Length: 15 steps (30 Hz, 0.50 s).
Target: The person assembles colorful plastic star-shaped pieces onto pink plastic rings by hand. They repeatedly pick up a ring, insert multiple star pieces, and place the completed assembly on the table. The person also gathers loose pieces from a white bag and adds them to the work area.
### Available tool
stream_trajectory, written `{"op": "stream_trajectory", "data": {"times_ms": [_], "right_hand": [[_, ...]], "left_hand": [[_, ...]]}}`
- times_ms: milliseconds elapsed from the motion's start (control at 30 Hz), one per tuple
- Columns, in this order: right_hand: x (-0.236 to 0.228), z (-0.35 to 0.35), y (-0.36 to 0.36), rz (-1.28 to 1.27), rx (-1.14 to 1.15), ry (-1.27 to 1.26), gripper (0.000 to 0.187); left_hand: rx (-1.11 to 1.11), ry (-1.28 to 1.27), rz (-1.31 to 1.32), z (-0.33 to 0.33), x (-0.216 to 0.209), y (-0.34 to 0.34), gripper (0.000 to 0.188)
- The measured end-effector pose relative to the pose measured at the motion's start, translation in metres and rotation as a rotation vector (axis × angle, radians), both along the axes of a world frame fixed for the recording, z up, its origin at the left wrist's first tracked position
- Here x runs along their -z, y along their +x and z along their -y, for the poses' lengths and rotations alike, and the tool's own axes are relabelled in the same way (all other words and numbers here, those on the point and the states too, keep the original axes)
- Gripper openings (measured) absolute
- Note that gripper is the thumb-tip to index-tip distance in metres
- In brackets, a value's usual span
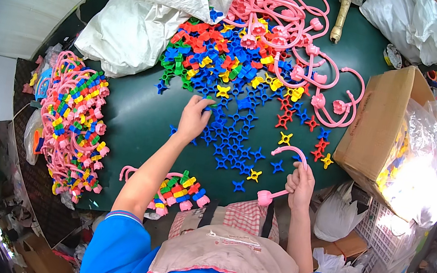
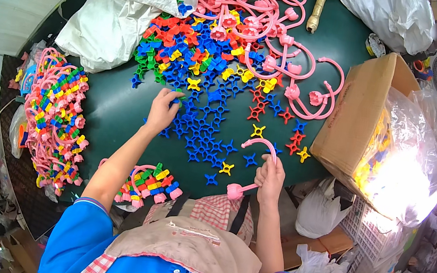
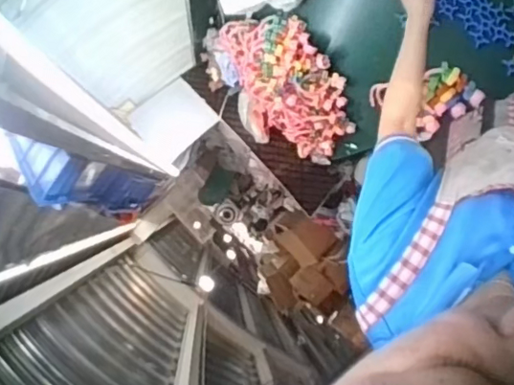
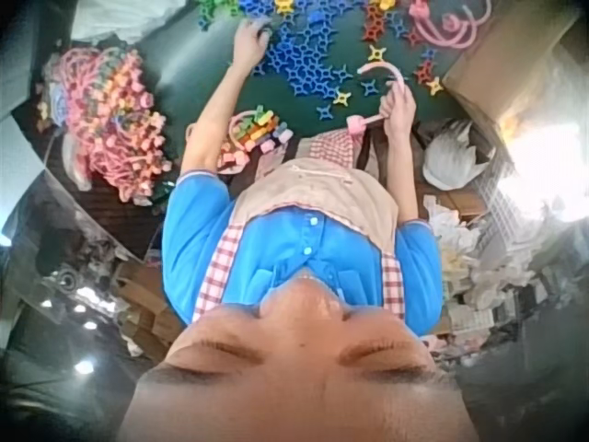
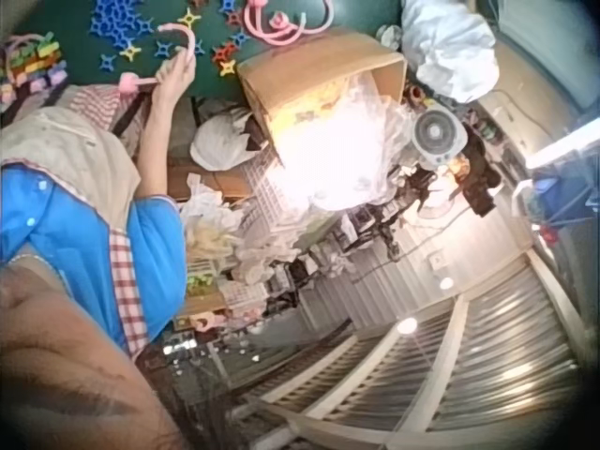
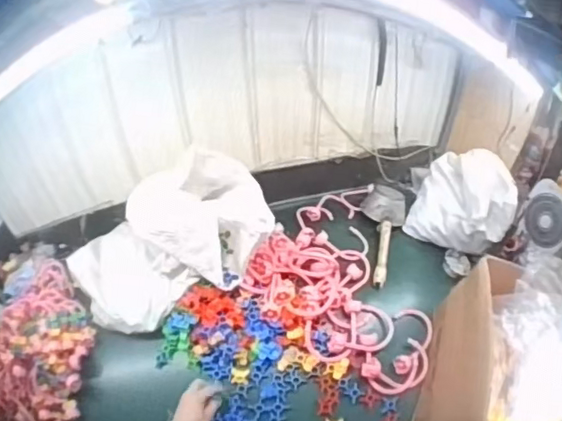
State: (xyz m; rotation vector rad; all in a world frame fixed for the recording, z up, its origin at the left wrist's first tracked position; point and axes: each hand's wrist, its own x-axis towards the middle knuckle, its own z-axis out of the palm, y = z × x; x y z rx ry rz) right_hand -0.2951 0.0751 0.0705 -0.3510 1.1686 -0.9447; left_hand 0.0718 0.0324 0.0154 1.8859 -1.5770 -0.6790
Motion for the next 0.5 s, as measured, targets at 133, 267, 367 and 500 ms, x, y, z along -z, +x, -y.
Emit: {"op": "stream_trajectory", "data": {"times_ms": [133, 267, 367, 500], "right_hand": [[-0.006, 0.008, 0.008, 0.05, 0.056, -0.001, 0.024], [-0.008, 0.011, 0.011, -0.035, 0.033, -0.033, 0.031], [-0.005, 0.008, 0.023, -0.238, 0.129, -0.243, 0.036], [-0.001, 0.011, 0.029, -0.215, 0.145, -0.258, 0.031]], "left_hand": [[-0.002, -0.151, 0.069, 0.037, 0.004, -0.02, 0.027], [0.08, -0.002, 0.371, 0.065, 0.022, -0.033, 0.022], [0.221, 0.122, 0.502, 0.073, 0.026, -0.025, 0.02], [0.38, 0.095, 0.543, 0.067, 0.036, -0.015, 0.019]]}}
